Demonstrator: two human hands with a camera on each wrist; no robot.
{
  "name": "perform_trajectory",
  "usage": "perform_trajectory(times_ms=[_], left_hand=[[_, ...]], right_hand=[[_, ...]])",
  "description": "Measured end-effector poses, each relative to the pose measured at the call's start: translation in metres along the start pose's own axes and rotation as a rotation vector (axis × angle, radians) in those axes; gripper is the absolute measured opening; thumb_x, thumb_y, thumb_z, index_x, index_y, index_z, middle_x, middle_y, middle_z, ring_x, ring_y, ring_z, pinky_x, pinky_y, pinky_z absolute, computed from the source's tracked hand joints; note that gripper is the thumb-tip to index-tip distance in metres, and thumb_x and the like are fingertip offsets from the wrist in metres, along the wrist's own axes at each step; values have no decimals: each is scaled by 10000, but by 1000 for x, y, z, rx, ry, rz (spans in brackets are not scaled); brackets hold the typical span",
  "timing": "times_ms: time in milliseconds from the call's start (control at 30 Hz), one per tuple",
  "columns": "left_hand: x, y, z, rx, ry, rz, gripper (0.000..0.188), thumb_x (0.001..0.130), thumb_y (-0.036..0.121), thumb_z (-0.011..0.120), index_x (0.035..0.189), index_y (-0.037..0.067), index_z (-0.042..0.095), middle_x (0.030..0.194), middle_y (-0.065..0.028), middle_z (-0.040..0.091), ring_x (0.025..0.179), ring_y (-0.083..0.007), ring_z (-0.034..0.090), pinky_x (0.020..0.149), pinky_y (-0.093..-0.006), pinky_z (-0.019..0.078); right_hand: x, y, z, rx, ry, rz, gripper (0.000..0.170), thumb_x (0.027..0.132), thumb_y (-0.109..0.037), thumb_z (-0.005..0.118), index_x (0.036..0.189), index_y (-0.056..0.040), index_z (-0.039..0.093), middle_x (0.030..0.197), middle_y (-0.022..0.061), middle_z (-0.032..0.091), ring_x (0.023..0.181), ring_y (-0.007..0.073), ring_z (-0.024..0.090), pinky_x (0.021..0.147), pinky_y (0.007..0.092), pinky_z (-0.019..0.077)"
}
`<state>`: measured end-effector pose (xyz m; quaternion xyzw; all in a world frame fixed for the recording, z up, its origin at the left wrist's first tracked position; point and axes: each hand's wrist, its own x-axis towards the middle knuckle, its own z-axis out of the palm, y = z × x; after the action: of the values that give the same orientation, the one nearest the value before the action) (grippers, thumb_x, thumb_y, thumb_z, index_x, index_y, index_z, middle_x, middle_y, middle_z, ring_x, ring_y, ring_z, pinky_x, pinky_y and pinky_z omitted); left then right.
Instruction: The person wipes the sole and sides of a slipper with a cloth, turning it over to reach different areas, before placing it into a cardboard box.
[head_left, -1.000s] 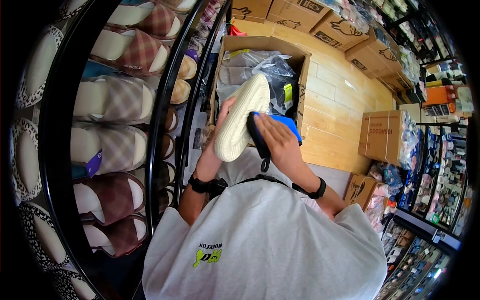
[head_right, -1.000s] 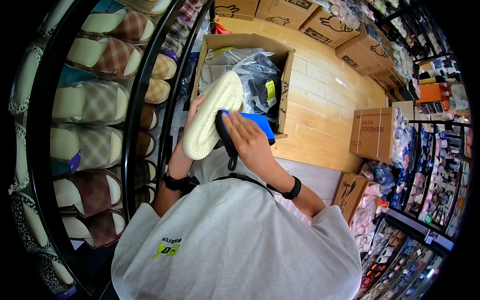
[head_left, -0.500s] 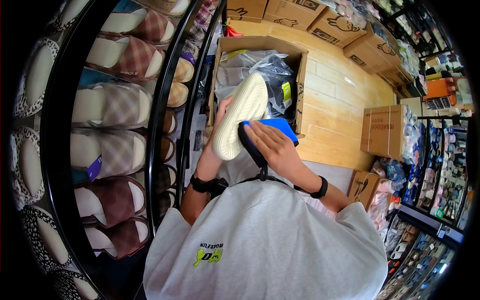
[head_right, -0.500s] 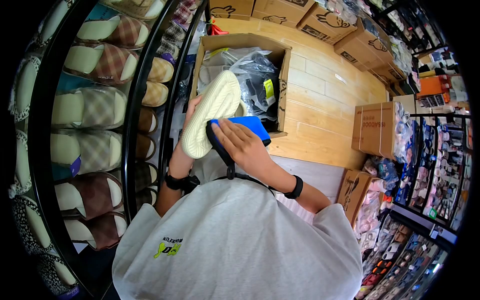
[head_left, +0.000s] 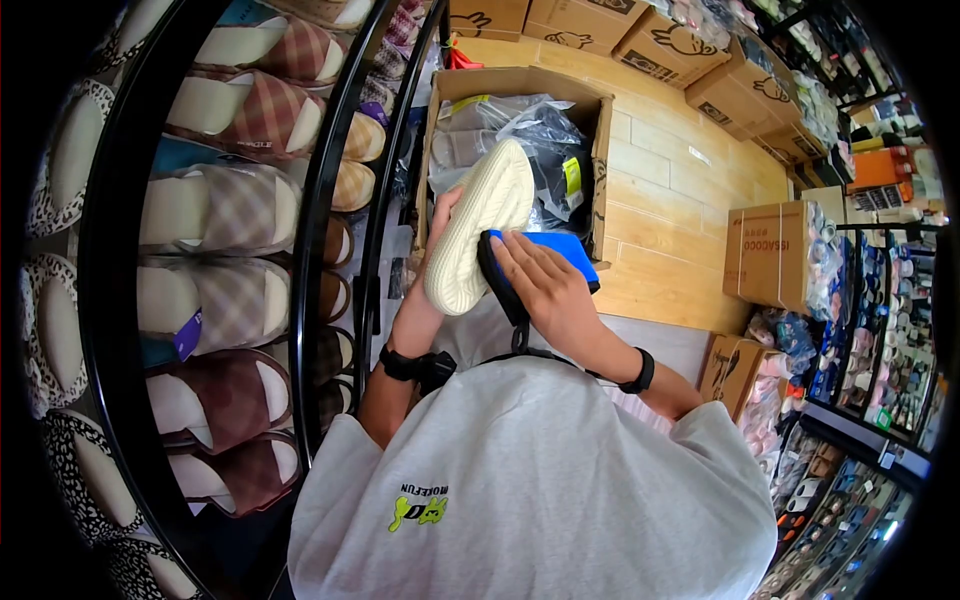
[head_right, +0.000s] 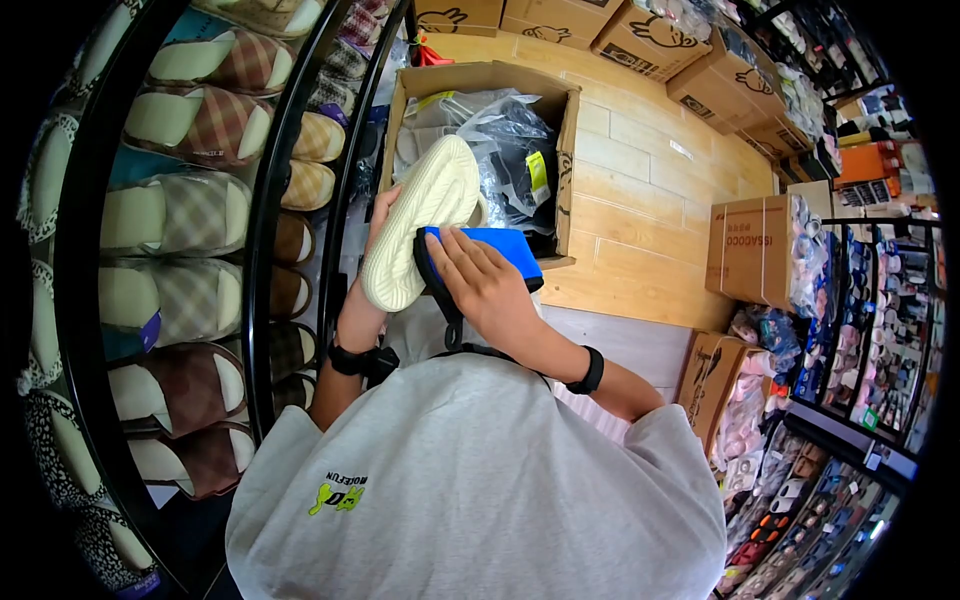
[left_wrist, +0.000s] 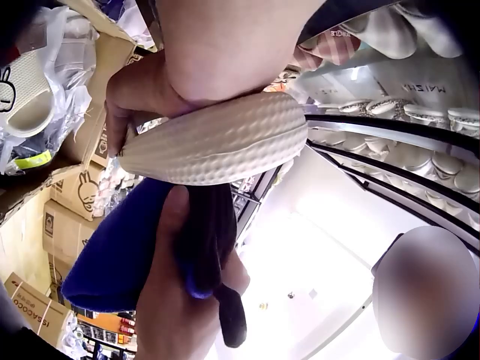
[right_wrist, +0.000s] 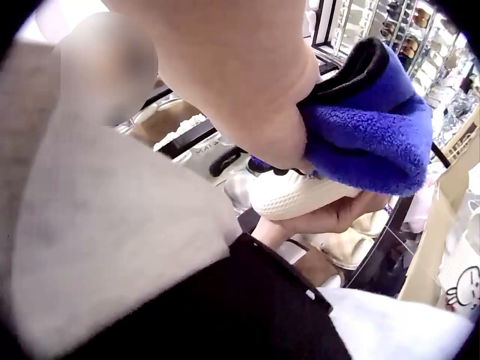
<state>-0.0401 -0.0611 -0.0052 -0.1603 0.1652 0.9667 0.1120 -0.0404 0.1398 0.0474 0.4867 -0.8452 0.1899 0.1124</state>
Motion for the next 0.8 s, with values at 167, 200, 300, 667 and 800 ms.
perform_trajectory(times_ms=[167,200,300,667,800], left_hand=[[-6,-5,6,98,63,-5,497,1144,471,498,1332,70,725,1110,-61,790,960,-137,767,838,-288,638],[-1,-1,-18,-105,-209,-94,418,1173,281,497,1523,59,551,1299,-123,744,1096,-214,772,939,-366,667],[5,-16,-35,7,-277,41,419,1173,251,499,1541,53,520,1360,-128,717,1127,-208,759,974,-362,654],[-23,-2,14,378,171,113,528,1117,510,533,1333,64,717,1105,-76,795,939,-168,777,838,-297,639],[-22,-8,-11,30,-355,140,466,1148,104,546,1598,93,425,1406,-107,646,1194,-173,715,1023,-336,631]], right_hand=[[4,32,-7,25,39,167,630,895,-44,642,1518,32,591,1417,229,714,1298,314,717,1064,420,559],[6,36,-8,-7,56,202,629,895,-40,642,1517,33,591,1415,230,715,1301,311,716,1060,419,559],[5,28,-4,-52,77,215,628,895,-31,659,1516,34,593,1412,245,705,1281,374,710,1052,453,557],[8,36,-11,63,97,198,622,858,-10,693,1479,-1,650,1397,232,725,1252,374,730,1049,435,573],[15,30,-5,-25,93,215,619,880,-8,656,1496,36,610,1404,234,717,1275,374,717,1058,437,567]])
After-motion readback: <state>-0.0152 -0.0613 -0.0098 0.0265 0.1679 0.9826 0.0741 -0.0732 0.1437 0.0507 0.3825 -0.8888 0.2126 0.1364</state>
